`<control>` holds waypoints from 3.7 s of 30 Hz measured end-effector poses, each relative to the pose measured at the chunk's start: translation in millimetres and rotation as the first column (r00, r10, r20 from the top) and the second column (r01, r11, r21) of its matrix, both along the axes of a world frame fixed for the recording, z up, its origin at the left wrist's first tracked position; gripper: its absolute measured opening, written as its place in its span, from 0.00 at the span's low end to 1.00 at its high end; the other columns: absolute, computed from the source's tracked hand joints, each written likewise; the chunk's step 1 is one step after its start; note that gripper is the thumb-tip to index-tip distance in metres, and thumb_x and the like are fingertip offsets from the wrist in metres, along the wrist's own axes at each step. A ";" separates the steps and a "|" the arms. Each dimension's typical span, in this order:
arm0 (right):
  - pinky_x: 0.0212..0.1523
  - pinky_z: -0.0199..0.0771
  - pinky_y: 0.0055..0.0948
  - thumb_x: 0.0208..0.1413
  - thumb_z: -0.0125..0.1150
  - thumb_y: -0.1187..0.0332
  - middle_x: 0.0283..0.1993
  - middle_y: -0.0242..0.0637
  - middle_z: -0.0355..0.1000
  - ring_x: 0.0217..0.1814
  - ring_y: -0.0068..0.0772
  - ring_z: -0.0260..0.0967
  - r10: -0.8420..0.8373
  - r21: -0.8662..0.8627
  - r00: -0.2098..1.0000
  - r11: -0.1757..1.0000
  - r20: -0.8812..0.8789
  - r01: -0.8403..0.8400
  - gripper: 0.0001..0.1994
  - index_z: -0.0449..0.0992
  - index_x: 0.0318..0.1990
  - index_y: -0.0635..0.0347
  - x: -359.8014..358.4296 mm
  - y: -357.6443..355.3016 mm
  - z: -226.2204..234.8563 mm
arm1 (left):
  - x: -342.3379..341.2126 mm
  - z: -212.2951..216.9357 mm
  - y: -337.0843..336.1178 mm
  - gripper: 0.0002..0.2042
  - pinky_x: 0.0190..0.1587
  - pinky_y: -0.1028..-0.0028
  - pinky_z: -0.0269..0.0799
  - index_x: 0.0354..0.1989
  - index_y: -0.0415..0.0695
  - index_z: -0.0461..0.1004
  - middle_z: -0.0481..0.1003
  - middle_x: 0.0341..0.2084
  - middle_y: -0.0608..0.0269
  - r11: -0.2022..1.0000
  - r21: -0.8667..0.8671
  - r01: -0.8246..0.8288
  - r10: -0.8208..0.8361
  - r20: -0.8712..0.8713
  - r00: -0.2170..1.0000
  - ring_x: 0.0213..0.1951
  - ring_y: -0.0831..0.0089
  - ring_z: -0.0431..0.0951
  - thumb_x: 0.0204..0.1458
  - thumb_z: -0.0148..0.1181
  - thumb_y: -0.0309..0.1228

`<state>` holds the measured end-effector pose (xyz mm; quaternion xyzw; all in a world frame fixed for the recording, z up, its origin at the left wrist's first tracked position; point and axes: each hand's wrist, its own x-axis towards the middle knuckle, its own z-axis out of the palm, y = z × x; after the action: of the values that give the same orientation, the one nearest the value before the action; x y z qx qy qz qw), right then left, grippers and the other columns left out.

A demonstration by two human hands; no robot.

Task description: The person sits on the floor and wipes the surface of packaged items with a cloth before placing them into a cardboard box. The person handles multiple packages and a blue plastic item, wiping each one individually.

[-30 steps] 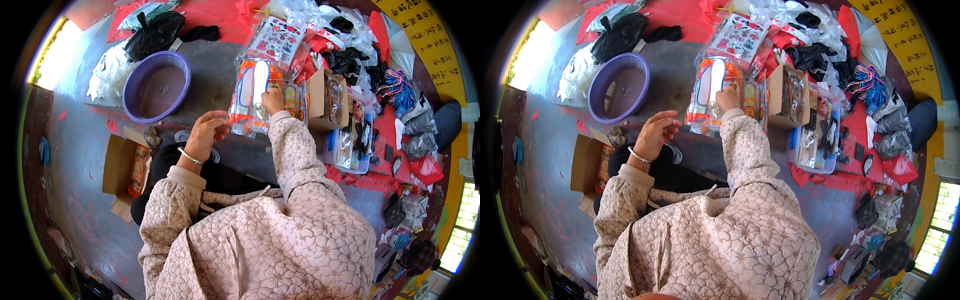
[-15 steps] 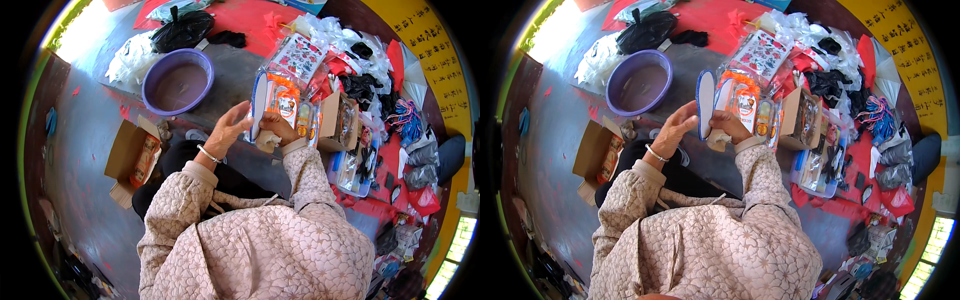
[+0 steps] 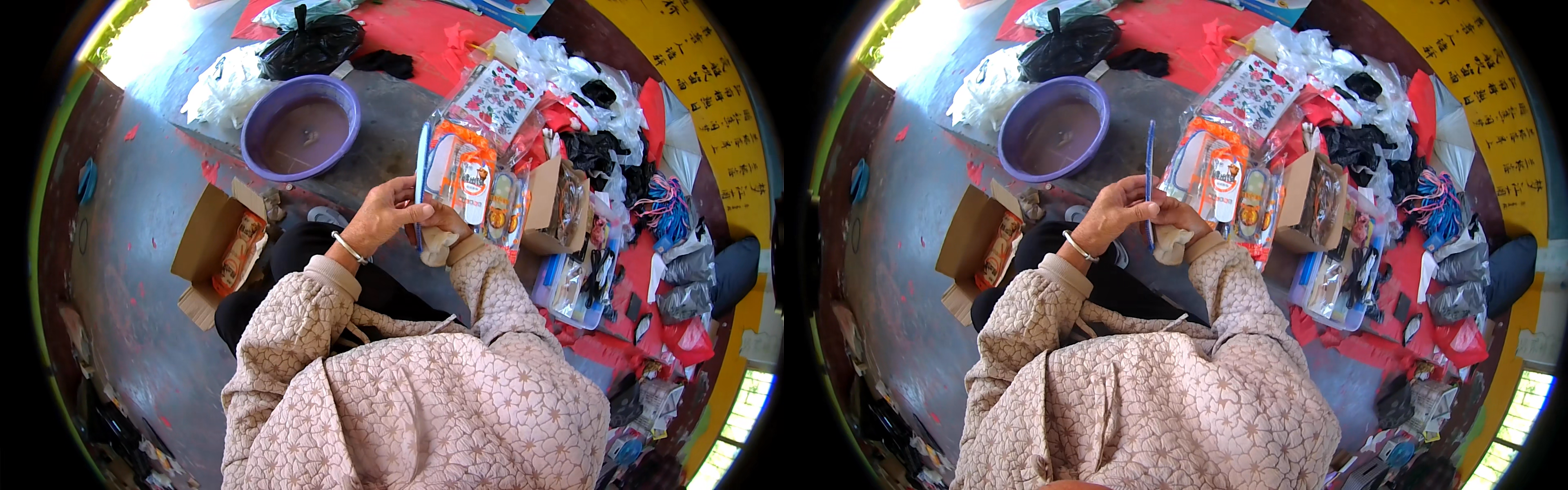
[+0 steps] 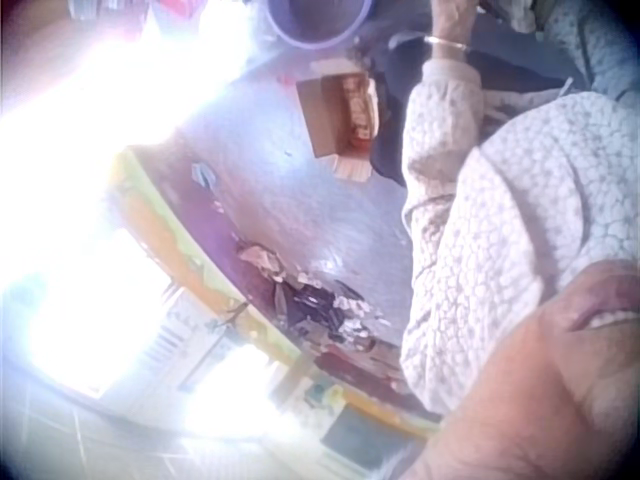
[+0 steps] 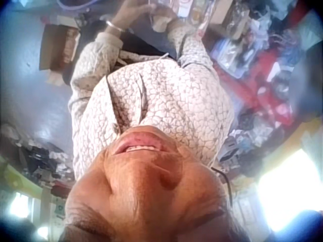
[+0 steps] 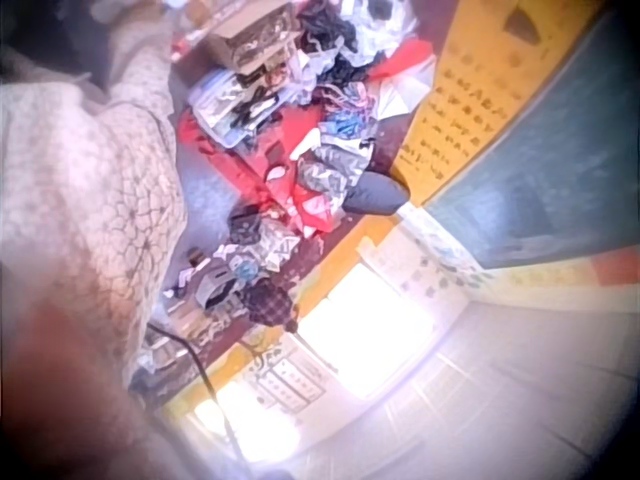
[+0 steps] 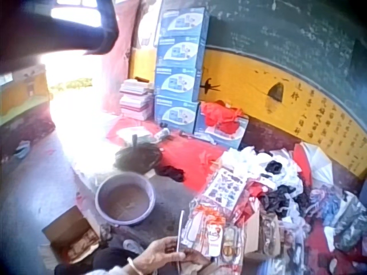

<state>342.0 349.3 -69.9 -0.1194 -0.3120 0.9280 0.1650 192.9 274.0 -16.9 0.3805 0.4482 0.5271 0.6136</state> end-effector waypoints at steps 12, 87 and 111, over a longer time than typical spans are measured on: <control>0.38 0.75 0.27 0.54 0.51 0.75 0.39 0.37 0.73 0.36 0.28 0.73 -0.131 0.137 0.927 0.987 0.350 0.088 0.12 0.72 0.46 0.66 -4.1 -12.4 21.3 | -10.2 -4.3 -5.0 0.20 0.56 0.66 0.62 0.54 0.35 0.62 0.67 0.51 0.55 0.977 -0.175 -0.122 0.193 0.478 0.857 0.52 0.66 0.68 0.58 0.46 0.35; 0.26 0.63 0.15 0.50 0.60 0.70 0.25 0.26 0.69 0.24 0.14 0.63 -0.452 0.643 0.860 0.736 0.236 0.210 0.06 0.74 0.30 0.64 13.3 57.8 60.6 | -5.5 22.3 -27.6 0.22 0.40 0.72 0.74 0.59 0.40 0.56 0.69 0.48 0.52 0.978 -0.162 0.134 -0.085 0.278 0.957 0.42 0.68 0.75 0.55 0.46 0.28; 0.47 0.68 0.44 0.44 0.61 0.49 0.44 0.54 0.71 0.46 0.52 0.70 -0.811 0.696 0.162 0.358 0.562 -0.623 0.30 0.68 0.46 0.69 -10.6 73.3 -86.4 | -21.3 -5.6 -18.4 0.19 0.38 0.72 0.73 0.50 0.36 0.61 0.71 0.42 0.54 0.884 -0.322 -0.338 0.426 0.261 0.866 0.36 0.71 0.74 0.60 0.44 0.39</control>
<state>331.4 422.6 -156.3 -0.5928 -0.7755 0.2144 0.0365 171.5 255.6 -22.5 0.1059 0.4747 0.6291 0.6063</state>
